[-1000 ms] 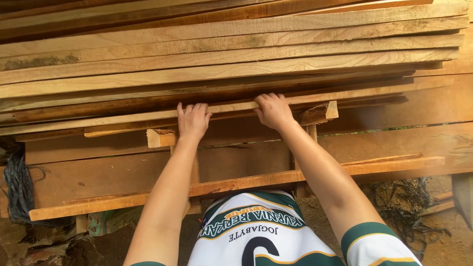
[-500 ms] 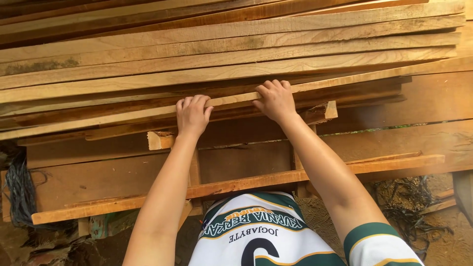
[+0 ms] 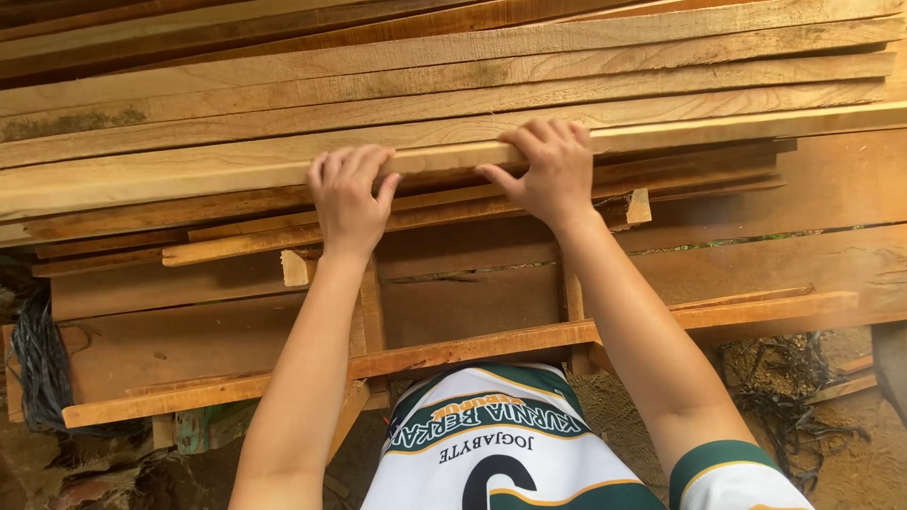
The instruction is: Arranging and stacking long wooden planks onto a wooden support frame in a workshop.
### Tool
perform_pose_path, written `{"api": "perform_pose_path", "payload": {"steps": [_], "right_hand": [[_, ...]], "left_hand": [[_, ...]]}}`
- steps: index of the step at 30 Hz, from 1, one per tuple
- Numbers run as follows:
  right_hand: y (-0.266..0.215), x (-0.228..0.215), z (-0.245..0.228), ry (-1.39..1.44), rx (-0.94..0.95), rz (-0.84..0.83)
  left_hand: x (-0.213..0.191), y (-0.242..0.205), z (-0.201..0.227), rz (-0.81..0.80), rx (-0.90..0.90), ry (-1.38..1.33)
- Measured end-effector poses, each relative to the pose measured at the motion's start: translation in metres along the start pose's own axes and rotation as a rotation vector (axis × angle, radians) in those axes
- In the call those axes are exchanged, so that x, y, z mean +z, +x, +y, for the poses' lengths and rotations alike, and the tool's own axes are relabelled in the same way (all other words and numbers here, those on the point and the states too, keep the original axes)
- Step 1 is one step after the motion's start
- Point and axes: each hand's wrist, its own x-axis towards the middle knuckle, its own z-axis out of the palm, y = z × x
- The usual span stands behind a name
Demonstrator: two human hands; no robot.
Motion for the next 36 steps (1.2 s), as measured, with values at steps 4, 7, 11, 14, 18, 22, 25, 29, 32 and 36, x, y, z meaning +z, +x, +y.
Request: {"api": "perform_pose_path", "payload": {"steps": [4,7,11,14,18,22,25,29,32,36], "right_hand": [[0.037,-0.028,-0.011,-0.128,-0.016,0.098],[0.065,-0.032,-0.016,-0.096,-0.001,0.205],[0.072,0.017,0.011,-0.066,0.063,0.167],[0.065,0.044,0.028,-0.072,0.141,-0.125],[0.054,0.046,0.032,-0.099,0.126,-0.266],[0.056,0.05,0.039,-0.036,0.059,-0.114],[0.033,0.069,0.032,-0.091,-0.073,0.138],[-0.046,0.096,0.008,0.018,-0.214,0.135],[-0.078,0.076,-0.008,-0.093,-0.051,-0.298],[-0.072,0.069,-0.01,-0.294,0.114,-0.65]], "left_hand": [[-0.037,0.046,0.032,0.176,0.035,-0.036],[-0.035,0.074,0.032,0.289,0.073,0.04],[0.018,0.076,0.016,0.181,-0.054,0.121],[0.052,0.051,0.006,-0.058,-0.174,0.145],[0.065,0.021,0.003,-0.264,-0.199,0.175],[0.07,-0.002,0.006,0.048,-0.085,0.083],[0.08,-0.041,0.003,0.095,0.093,0.017],[0.107,-0.079,-0.017,-0.332,-0.056,0.194],[0.11,-0.079,-0.018,-0.521,-0.152,0.309],[0.124,-0.071,-0.021,-0.495,-0.144,0.427]]}}
